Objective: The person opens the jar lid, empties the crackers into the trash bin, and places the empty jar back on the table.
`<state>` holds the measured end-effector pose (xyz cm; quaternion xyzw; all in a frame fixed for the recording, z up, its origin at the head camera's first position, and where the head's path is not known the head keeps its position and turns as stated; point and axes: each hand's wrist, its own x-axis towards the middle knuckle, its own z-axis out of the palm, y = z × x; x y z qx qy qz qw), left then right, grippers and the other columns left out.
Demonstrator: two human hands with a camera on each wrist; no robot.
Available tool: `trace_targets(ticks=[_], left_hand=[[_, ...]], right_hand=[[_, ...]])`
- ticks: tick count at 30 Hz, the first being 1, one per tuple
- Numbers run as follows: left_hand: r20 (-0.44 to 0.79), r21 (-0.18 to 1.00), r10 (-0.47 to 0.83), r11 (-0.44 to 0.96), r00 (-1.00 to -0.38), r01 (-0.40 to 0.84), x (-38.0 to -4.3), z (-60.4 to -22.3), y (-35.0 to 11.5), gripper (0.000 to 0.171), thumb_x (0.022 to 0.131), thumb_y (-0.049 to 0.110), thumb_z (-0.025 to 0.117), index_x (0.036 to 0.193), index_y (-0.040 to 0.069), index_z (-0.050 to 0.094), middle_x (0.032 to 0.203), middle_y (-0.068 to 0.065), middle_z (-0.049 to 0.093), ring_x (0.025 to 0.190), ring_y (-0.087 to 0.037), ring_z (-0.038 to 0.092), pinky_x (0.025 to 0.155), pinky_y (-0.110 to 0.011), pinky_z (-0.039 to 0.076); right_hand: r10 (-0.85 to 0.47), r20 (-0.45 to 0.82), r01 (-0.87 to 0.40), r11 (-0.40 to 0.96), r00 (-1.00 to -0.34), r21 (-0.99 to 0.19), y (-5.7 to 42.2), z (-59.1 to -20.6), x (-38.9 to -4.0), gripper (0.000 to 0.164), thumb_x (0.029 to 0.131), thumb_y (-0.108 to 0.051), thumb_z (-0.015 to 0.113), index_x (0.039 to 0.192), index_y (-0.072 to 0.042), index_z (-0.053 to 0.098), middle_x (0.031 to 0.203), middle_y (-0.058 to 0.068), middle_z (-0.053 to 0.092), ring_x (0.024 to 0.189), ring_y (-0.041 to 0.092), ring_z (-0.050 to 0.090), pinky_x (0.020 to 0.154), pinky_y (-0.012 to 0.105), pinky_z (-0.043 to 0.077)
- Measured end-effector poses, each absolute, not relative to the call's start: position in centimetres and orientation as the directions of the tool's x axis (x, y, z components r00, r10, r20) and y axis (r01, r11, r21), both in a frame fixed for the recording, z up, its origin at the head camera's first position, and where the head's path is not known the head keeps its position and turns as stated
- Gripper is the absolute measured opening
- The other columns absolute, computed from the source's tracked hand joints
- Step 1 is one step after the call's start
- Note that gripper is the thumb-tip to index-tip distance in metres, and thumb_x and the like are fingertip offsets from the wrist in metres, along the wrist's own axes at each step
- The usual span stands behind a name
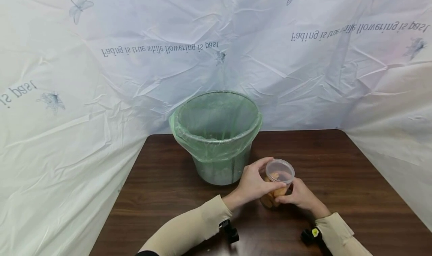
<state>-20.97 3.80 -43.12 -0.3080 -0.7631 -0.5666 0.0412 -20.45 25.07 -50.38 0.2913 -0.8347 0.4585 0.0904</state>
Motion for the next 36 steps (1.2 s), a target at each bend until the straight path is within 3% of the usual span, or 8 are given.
trace_targets(ticks=[7, 18, 28, 36], left_hand=[[0.453, 0.814, 0.392, 0.185, -0.801, 0.551, -21.1, -43.3, 4.0, 0.072, 0.071, 0.028, 0.089, 0.132, 0.012, 0.054, 0.120, 0.000, 0.064, 0.104, -0.011, 0.066, 0.085, -0.017, 0.051], [0.504, 0.782, 0.359, 0.196, -0.786, 0.591, -21.3, -43.9, 4.6, 0.071, 0.070, 0.029, 0.090, 0.127, 0.013, 0.052, 0.119, 0.000, 0.059, 0.107, -0.009, 0.060, 0.091, -0.019, 0.050], [0.463, 0.801, 0.378, 0.208, -0.802, 0.561, -20.9, -43.9, 4.6, 0.072, 0.070, 0.032, 0.089, 0.127, 0.015, 0.048, 0.121, 0.002, 0.054, 0.109, -0.008, 0.058, 0.093, -0.020, 0.049], [0.427, 0.816, 0.395, 0.218, -0.813, 0.535, -20.8, -43.6, 4.4, 0.073, 0.069, 0.033, 0.090, 0.126, 0.017, 0.047, 0.121, 0.001, 0.053, 0.112, -0.009, 0.056, 0.094, -0.021, 0.049]], right_hand=[[-0.397, 0.404, -0.550, 0.391, -0.824, -0.738, 25.6, -51.5, -21.1, 0.067, 0.066, -0.003, 0.088, 0.125, 0.000, 0.057, 0.113, -0.009, 0.063, 0.099, -0.002, 0.059, 0.083, 0.017, 0.049], [-0.377, 0.395, -0.534, 0.420, -0.838, -0.733, 25.6, -51.2, -21.1, 0.064, 0.065, -0.008, 0.089, 0.121, -0.001, 0.060, 0.109, -0.009, 0.065, 0.098, -0.003, 0.058, 0.083, 0.016, 0.048], [-0.382, 0.368, -0.514, 0.426, -0.848, -0.744, 25.8, -51.7, -20.9, 0.061, 0.068, -0.010, 0.088, 0.121, -0.001, 0.059, 0.108, -0.004, 0.066, 0.094, 0.000, 0.059, 0.081, 0.020, 0.050], [-0.384, 0.365, -0.509, 0.399, -0.848, -0.763, 25.7, -51.8, -20.8, 0.060, 0.067, -0.008, 0.088, 0.119, -0.001, 0.060, 0.106, -0.008, 0.067, 0.094, 0.000, 0.060, 0.082, 0.018, 0.049]])
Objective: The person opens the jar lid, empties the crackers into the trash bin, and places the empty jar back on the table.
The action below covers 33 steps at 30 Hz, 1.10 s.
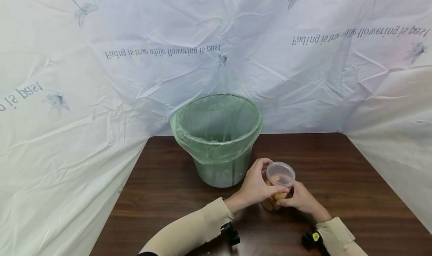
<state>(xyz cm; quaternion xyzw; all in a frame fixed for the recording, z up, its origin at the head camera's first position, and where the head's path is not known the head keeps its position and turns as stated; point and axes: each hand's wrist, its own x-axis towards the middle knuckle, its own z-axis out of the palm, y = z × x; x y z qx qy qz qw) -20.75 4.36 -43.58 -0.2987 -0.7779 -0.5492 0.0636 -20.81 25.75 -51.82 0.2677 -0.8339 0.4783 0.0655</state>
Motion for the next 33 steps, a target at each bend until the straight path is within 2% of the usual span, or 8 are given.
trace_targets(ticks=[12, 24, 33], left_hand=[[0.425, 0.796, 0.414, 0.253, -0.805, 0.551, -20.89, -43.37, 4.23, 0.075, 0.069, 0.034, 0.090, 0.127, 0.015, 0.047, 0.121, 0.002, 0.053, 0.112, -0.008, 0.055, 0.094, -0.020, 0.048], [0.415, 0.805, 0.419, 0.243, -0.807, 0.541, -20.86, -43.34, 4.30, 0.074, 0.070, 0.034, 0.089, 0.127, 0.015, 0.046, 0.121, -0.001, 0.053, 0.112, -0.011, 0.057, 0.094, -0.020, 0.048], [0.382, 0.782, 0.453, 0.305, -0.806, 0.543, -20.97, -43.23, 4.17, 0.086, 0.070, 0.036, 0.088, 0.138, 0.014, 0.041, 0.127, -0.001, 0.051, 0.115, -0.014, 0.055, 0.095, -0.021, 0.047]], right_hand=[[-0.385, 0.328, -0.475, 0.393, -0.862, -0.787, 25.79, -51.88, -20.82, 0.060, 0.071, -0.010, 0.087, 0.123, -0.004, 0.058, 0.110, -0.003, 0.066, 0.094, 0.003, 0.062, 0.080, 0.022, 0.052], [-0.394, 0.342, -0.489, 0.374, -0.853, -0.788, 25.73, -51.70, -20.87, 0.057, 0.069, -0.008, 0.087, 0.120, -0.004, 0.060, 0.106, -0.007, 0.067, 0.093, 0.002, 0.061, 0.081, 0.020, 0.050], [-0.399, 0.369, -0.518, 0.385, -0.840, -0.763, 25.76, -51.76, -20.85, 0.061, 0.068, -0.007, 0.088, 0.121, -0.002, 0.059, 0.106, -0.004, 0.067, 0.092, 0.000, 0.061, 0.079, 0.020, 0.051]])
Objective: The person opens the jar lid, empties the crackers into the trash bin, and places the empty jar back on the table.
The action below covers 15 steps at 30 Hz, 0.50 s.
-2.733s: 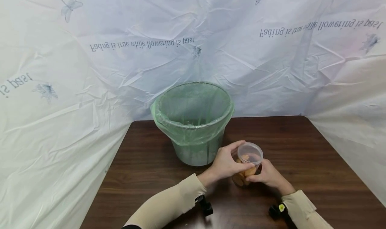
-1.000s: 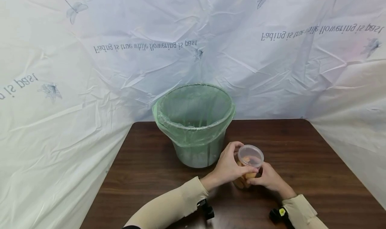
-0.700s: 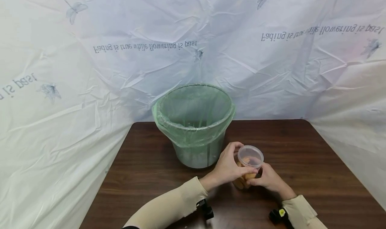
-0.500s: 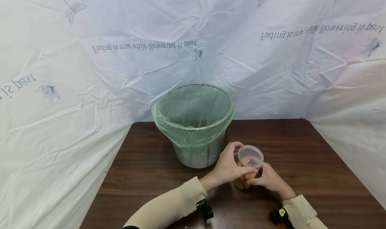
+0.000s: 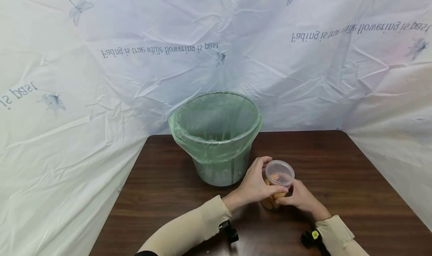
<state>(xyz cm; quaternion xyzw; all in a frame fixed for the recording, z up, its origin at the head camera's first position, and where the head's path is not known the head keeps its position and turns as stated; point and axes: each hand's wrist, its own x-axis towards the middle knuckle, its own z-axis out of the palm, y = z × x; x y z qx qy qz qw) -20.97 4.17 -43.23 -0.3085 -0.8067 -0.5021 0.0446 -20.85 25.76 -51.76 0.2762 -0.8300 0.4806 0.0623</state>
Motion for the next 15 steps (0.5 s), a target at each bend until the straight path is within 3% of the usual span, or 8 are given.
trace_targets(ticks=[15], left_hand=[[0.332, 0.798, 0.517, 0.292, -0.789, 0.527, -21.91, -43.10, 3.72, 0.085, 0.071, 0.037, 0.087, 0.141, 0.015, 0.043, 0.133, 0.003, 0.052, 0.115, -0.009, 0.054, 0.096, -0.022, 0.046]], right_hand=[[-0.407, 0.379, -0.530, 0.371, -0.831, -0.762, 25.83, -51.73, -20.95, 0.065, 0.068, -0.005, 0.087, 0.126, 0.001, 0.057, 0.111, -0.008, 0.065, 0.097, -0.001, 0.060, 0.082, 0.018, 0.050]])
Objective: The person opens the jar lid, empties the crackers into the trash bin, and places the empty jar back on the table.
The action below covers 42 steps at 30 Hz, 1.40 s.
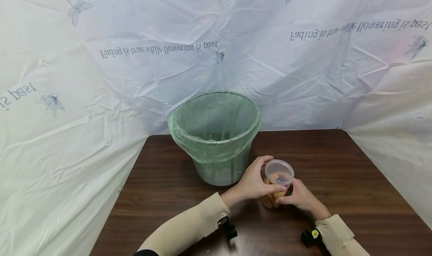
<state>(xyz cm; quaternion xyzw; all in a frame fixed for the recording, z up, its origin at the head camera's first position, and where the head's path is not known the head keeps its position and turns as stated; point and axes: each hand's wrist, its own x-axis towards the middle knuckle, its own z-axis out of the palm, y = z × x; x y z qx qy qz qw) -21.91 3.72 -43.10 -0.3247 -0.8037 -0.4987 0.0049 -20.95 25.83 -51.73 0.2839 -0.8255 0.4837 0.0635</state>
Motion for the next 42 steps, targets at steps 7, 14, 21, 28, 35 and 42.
trace_targets(ticks=[7, 14, 21, 28, 35, 42], left_hand=[[0.309, 0.849, 0.570, 0.194, -0.761, 0.491, -22.5, -43.5, 3.6, 0.084, 0.074, 0.028, 0.086, 0.143, 0.014, 0.042, 0.132, 0.003, 0.053, 0.114, -0.015, 0.058, 0.095, -0.021, 0.046], [0.311, 0.873, 0.620, 0.114, -0.721, 0.474, -23.3, -43.8, 3.6, 0.081, 0.076, 0.018, 0.084, 0.144, 0.011, 0.040, 0.132, 0.000, 0.054, 0.114, -0.013, 0.060, 0.096, -0.021, 0.046], [0.304, 0.895, 0.668, 0.043, -0.679, 0.444, -24.2, -44.0, 3.5, 0.078, 0.078, 0.009, 0.081, 0.144, 0.009, 0.040, 0.135, -0.005, 0.054, 0.118, -0.013, 0.058, 0.099, -0.026, 0.047], [0.275, 0.934, 0.704, -0.036, -0.655, 0.355, -24.8, -44.3, 3.6, 0.077, 0.080, 0.002, 0.077, 0.146, 0.009, 0.038, 0.133, -0.013, 0.055, 0.121, -0.016, 0.057, 0.100, -0.028, 0.047], [0.290, 0.947, 0.751, -0.135, -0.594, 0.293, -25.1, -44.2, 3.6, 0.078, 0.080, -0.010, 0.071, 0.147, 0.003, 0.033, 0.135, -0.023, 0.050, 0.128, -0.031, 0.051, 0.108, -0.038, 0.042], [0.306, 0.946, 0.776, -0.182, -0.552, 0.268, -25.4, -44.0, 3.7, 0.077, 0.080, -0.015, 0.068, 0.146, 0.000, 0.032, 0.136, -0.028, 0.047, 0.127, -0.041, 0.047, 0.107, -0.045, 0.042]], right_hand=[[-0.402, 0.369, -0.520, 0.385, -0.838, -0.762, 25.7, -51.7, -20.7, 0.064, 0.069, -0.006, 0.087, 0.124, 0.001, 0.057, 0.110, -0.004, 0.066, 0.096, -0.001, 0.060, 0.081, 0.019, 0.051], [-0.406, 0.379, -0.533, 0.391, -0.831, -0.750, 25.9, -51.8, -20.8, 0.064, 0.068, -0.007, 0.088, 0.124, -0.002, 0.058, 0.108, -0.006, 0.066, 0.095, -0.001, 0.060, 0.079, 0.021, 0.051], [-0.411, 0.391, -0.544, 0.380, -0.824, -0.748, 25.9, -52.0, -20.9, 0.065, 0.067, -0.005, 0.088, 0.124, -0.001, 0.057, 0.109, -0.008, 0.065, 0.095, -0.001, 0.060, 0.078, 0.020, 0.051], [-0.408, 0.393, -0.547, 0.395, -0.824, -0.738, 25.8, -51.8, -20.9, 0.071, 0.063, -0.003, 0.089, 0.126, 0.000, 0.056, 0.109, -0.007, 0.065, 0.095, -0.003, 0.059, 0.077, 0.020, 0.050], [-0.405, 0.383, -0.538, 0.404, -0.830, -0.739, 25.8, -51.7, -20.9, 0.068, 0.064, -0.005, 0.089, 0.125, -0.002, 0.058, 0.110, -0.006, 0.065, 0.097, -0.002, 0.059, 0.080, 0.019, 0.050], [-0.412, 0.399, -0.551, 0.369, -0.819, -0.749, 25.7, -51.6, -20.9, 0.068, 0.064, -0.002, 0.088, 0.124, 0.000, 0.058, 0.110, -0.009, 0.065, 0.097, -0.002, 0.059, 0.080, 0.018, 0.049]])
